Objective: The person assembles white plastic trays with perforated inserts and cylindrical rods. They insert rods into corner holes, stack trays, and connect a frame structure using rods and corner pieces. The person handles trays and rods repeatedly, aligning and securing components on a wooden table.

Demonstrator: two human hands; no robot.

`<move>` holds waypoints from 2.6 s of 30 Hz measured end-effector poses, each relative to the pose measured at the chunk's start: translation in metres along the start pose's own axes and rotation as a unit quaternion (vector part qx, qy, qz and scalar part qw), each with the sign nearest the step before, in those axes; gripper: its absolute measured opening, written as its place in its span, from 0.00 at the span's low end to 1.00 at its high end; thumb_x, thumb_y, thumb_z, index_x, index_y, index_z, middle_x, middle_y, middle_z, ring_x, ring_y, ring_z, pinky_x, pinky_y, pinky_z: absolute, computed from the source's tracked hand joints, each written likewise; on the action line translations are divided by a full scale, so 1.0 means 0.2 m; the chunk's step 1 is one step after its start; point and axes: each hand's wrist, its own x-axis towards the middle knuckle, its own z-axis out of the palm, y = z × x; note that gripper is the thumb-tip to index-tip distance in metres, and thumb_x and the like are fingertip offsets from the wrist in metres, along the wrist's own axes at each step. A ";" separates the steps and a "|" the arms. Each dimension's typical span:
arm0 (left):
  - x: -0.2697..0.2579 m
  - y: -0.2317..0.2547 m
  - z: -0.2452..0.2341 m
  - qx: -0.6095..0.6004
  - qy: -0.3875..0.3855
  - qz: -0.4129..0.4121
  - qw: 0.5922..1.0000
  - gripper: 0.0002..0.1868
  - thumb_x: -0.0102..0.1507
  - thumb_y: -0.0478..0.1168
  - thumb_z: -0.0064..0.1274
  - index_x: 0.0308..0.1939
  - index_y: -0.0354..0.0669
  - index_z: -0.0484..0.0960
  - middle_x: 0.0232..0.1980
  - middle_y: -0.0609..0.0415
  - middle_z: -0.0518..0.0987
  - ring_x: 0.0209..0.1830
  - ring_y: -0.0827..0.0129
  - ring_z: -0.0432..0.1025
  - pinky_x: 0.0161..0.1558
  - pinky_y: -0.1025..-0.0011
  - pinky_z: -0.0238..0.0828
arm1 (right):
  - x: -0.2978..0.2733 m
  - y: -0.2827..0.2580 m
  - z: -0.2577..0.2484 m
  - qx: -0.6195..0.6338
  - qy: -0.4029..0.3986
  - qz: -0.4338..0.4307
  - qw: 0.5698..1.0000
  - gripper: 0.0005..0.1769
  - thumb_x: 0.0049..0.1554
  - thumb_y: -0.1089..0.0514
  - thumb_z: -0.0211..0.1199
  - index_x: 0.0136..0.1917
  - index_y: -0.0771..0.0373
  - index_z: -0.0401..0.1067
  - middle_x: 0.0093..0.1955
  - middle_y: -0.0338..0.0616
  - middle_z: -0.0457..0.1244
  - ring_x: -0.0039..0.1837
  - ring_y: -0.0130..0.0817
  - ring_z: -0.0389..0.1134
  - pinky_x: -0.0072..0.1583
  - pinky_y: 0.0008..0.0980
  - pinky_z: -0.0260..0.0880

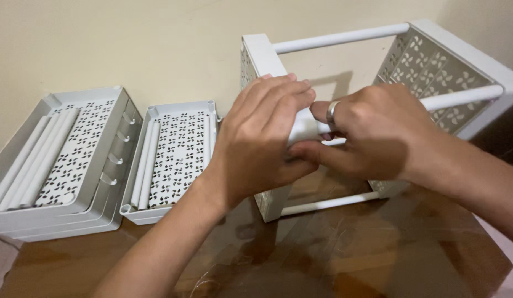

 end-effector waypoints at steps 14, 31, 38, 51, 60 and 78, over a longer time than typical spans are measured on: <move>0.04 0.01 0.00 0.021 0.018 0.024 0.999 0.26 0.55 0.46 0.69 0.51 0.34 0.83 0.55 0.41 0.82 0.60 0.49 0.76 0.69 0.50 0.71 | -0.03 0.05 0.00 0.060 0.012 -0.014 0.998 0.31 0.58 0.30 0.56 0.40 0.61 0.78 0.22 0.47 0.64 0.21 0.40 0.65 0.28 0.43 0.67; 0.13 -0.03 -0.05 -0.085 -0.092 0.135 0.983 0.11 0.66 0.46 0.65 0.39 0.48 0.80 0.37 0.58 0.77 0.41 0.67 0.68 0.53 0.63 0.61 | -0.17 0.19 0.11 0.102 0.123 -0.163 0.974 0.17 0.59 0.49 0.62 0.39 0.64 0.78 0.23 0.42 0.66 0.16 0.29 0.59 0.18 0.29 0.54; 0.12 -0.05 -0.05 -0.065 -0.074 0.178 0.979 0.09 0.60 0.44 0.63 0.40 0.46 0.83 0.38 0.57 0.80 0.42 0.69 0.71 0.54 0.65 0.65 | -0.22 0.25 0.12 0.097 0.124 -0.129 0.979 0.22 0.59 0.41 0.61 0.37 0.61 0.77 0.21 0.38 0.63 0.18 0.28 0.59 0.22 0.32 0.55; 0.08 -0.06 -0.11 -0.122 -0.106 0.030 0.986 0.06 0.56 0.37 0.63 0.36 0.45 0.82 0.36 0.56 0.75 0.44 0.62 0.71 0.65 0.47 0.66 | -0.19 0.29 0.19 0.036 0.163 -0.077 0.983 0.25 0.58 0.36 0.63 0.34 0.58 0.79 0.15 0.38 0.58 0.17 0.32 0.56 0.24 0.36 0.54; -0.05 -0.06 -0.18 -0.101 -0.048 -0.012 0.994 0.10 0.58 0.40 0.67 0.33 0.47 0.79 0.43 0.55 0.77 0.55 0.60 0.75 0.80 0.38 0.53 | -0.17 0.29 0.25 -0.054 0.174 -0.017 0.983 0.29 0.58 0.32 0.61 0.33 0.57 0.81 0.17 0.37 0.58 0.19 0.31 0.55 0.26 0.34 0.52; -0.52 0.02 -0.40 -0.013 0.130 -0.105 0.986 0.09 0.54 0.41 0.61 0.27 0.46 0.76 0.32 0.56 0.74 0.46 0.62 0.75 0.71 0.46 0.65 | -0.20 -0.36 0.71 0.217 0.419 -0.117 0.874 0.21 0.55 0.45 0.69 0.59 0.52 0.75 0.64 0.39 0.63 0.68 0.39 0.61 0.68 0.44 0.57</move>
